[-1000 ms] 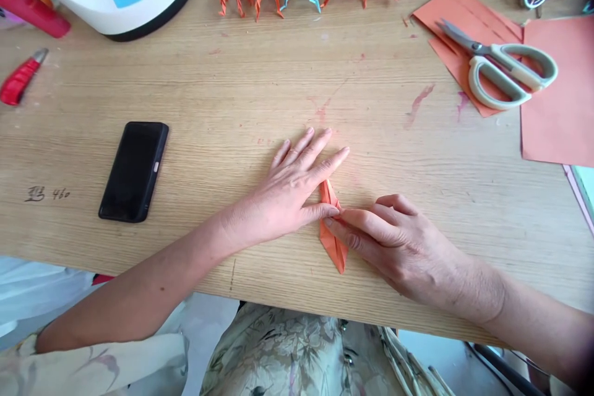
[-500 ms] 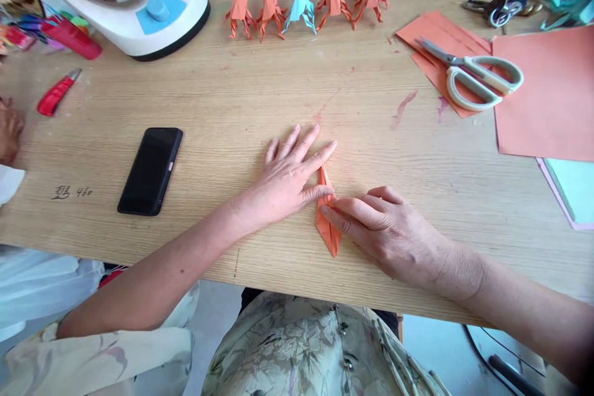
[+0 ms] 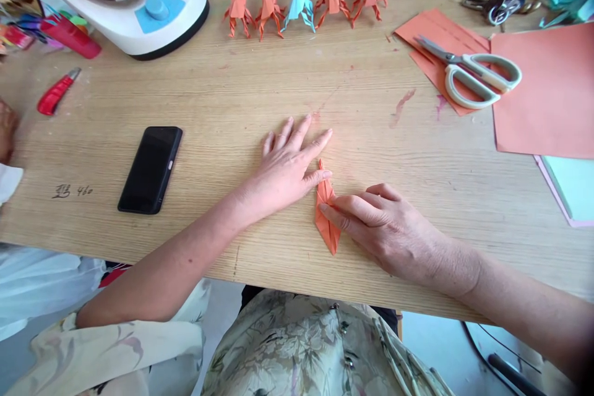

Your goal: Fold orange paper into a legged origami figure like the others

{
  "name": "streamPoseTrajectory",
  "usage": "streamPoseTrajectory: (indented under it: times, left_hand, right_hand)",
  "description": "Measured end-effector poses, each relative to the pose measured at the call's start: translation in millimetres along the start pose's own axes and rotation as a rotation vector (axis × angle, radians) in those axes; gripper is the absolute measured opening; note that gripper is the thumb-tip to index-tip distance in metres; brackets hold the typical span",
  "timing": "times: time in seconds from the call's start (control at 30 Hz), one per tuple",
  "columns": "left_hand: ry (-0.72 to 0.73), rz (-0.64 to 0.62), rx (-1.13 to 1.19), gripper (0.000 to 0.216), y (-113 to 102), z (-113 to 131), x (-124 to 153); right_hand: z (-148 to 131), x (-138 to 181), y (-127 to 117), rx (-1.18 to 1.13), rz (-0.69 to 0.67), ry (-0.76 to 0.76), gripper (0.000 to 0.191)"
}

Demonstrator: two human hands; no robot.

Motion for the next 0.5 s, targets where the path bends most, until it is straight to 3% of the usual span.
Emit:
streamPoseTrajectory:
  times: [0.1,0.27,0.5]
  left_hand:
    - [-0.012,0.009,0.035,0.059,-5.1,-0.3,1.8]
    - [0.111,0.147,0.130,0.023,-27.2,-1.1,8.0]
    - [0.104,-0.043,0.146,0.008,-30.4,-4.9,-12.9]
  right_hand:
    - [0.2,0.4,1.2,0.002,-0.006,0.006,0.048]
    - [0.7,0.8,0.8,-0.023,0.003,-0.002,0.051]
    - [1.5,0.5,-0.3,-0.045,-0.016,0.002,0.053]
Point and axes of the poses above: each hand's wrist, its own x-axis away from the middle knuckle, its own y-axis out of the palm, z = x × y, the point moved 7 cm from there along -x, towards the middle knuckle, and after that the axes turned 15 degrees about -z, right-handed, at the moved point
